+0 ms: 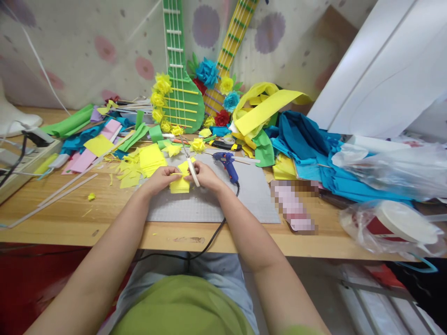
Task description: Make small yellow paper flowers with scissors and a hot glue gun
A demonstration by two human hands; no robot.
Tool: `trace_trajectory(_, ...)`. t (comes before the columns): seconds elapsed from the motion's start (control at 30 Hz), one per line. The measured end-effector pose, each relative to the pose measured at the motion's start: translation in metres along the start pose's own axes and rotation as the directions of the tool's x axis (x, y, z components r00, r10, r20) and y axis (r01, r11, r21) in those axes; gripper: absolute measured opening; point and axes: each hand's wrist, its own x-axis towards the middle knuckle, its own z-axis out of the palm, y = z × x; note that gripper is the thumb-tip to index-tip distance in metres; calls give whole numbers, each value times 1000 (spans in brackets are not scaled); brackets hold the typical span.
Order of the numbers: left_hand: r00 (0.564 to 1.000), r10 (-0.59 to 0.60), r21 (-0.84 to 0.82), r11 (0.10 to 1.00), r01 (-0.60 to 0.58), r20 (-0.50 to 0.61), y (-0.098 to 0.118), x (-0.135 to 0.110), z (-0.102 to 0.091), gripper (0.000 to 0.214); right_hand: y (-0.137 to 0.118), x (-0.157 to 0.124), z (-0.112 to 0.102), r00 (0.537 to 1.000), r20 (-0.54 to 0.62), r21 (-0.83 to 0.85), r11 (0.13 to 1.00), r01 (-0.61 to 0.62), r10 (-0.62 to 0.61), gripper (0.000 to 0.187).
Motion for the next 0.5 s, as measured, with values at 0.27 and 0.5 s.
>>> trace_trajectory(0.27, 975, -165, -428, 899, 87, -147, 9, 1, 16, 30, 6, 8, 9, 974, -224, 59, 998, -5, 18, 40)
trace_trajectory(0.5, 944, -272, -681, 728, 76, -185, 20, 1, 31, 31, 6, 11, 21, 891, -454, 170, 980, 99, -11, 39)
